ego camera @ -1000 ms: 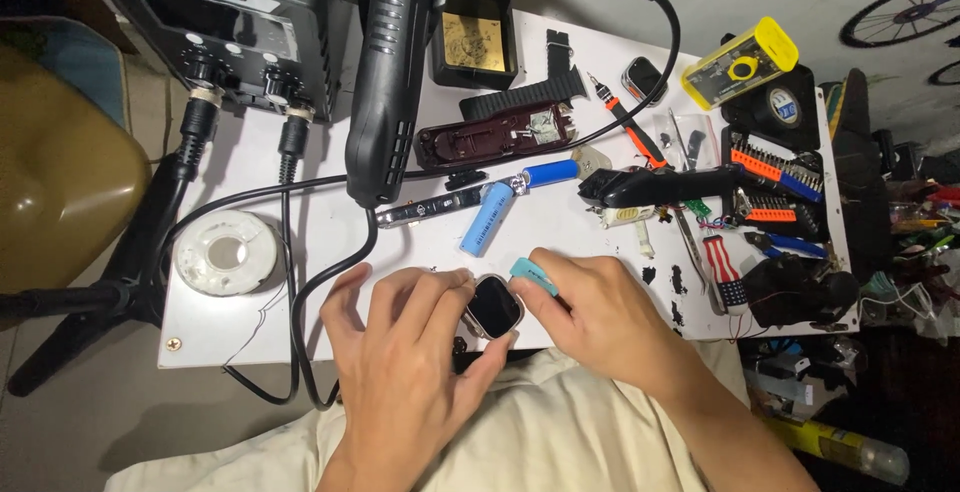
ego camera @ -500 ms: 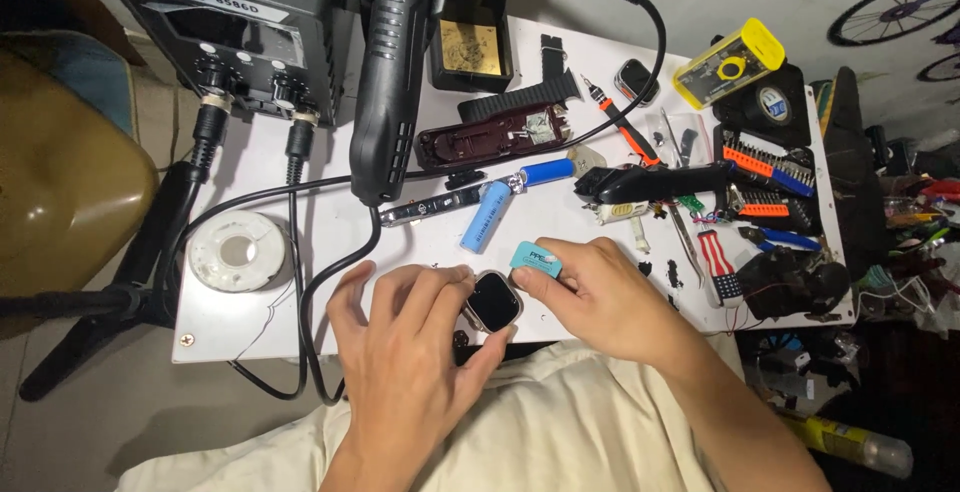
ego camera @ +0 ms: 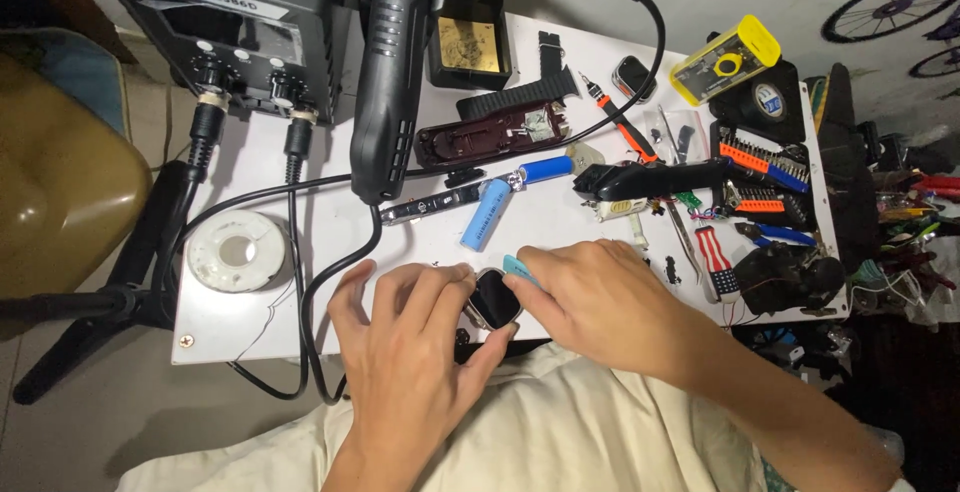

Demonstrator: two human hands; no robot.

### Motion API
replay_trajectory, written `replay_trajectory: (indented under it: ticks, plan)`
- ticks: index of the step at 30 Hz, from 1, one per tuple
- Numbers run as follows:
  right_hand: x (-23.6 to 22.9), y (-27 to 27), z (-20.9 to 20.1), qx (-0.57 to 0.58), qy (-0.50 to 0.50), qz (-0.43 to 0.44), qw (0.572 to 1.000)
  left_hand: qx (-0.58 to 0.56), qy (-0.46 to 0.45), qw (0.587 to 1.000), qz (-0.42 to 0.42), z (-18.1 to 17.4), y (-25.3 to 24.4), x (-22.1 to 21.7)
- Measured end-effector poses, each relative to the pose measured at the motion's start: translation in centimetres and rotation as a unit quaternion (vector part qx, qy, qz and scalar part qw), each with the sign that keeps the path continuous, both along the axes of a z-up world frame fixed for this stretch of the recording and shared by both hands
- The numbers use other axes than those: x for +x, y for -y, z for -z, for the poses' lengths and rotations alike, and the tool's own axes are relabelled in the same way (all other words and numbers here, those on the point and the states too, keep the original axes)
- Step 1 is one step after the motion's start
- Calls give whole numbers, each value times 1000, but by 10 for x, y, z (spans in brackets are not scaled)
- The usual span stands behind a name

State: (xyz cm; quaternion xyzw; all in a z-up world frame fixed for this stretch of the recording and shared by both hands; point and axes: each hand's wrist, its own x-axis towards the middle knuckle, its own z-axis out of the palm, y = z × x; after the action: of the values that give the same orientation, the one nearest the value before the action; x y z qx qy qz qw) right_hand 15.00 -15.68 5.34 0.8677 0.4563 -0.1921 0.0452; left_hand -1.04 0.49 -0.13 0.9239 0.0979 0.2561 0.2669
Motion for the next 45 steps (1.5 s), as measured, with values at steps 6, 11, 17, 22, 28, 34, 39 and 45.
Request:
replay_trajectory:
  ticks: [6,11,17,22,28,34,39,45]
  plan:
    - [0,-2,0,-30,9,-28,999,3,-3,1000,5,-1,0,-1]
    - [5,-3,-3,9,-59,15,998,1,1,1000,6,-1,0,-1]
    - [14,3,2,39,-107,51,992,5,10,1000,2,-1,0,0]
    - [23,3,5,69,-163,89,980,7,7,1000,2,-2,0,-1]
    - [28,-2,-1,65,-213,145,964,11,6,1000,-1,-1,0,-1]
    - [35,-3,0,58,-258,150,953,15,4,1000,2,-2,0,-1]
    - [24,0,0,43,-157,126,979,18,1,1000,2,-3,-1,-2]
    - [4,-8,-7,29,-87,66,994,20,0,1000,0,-1,0,-3]
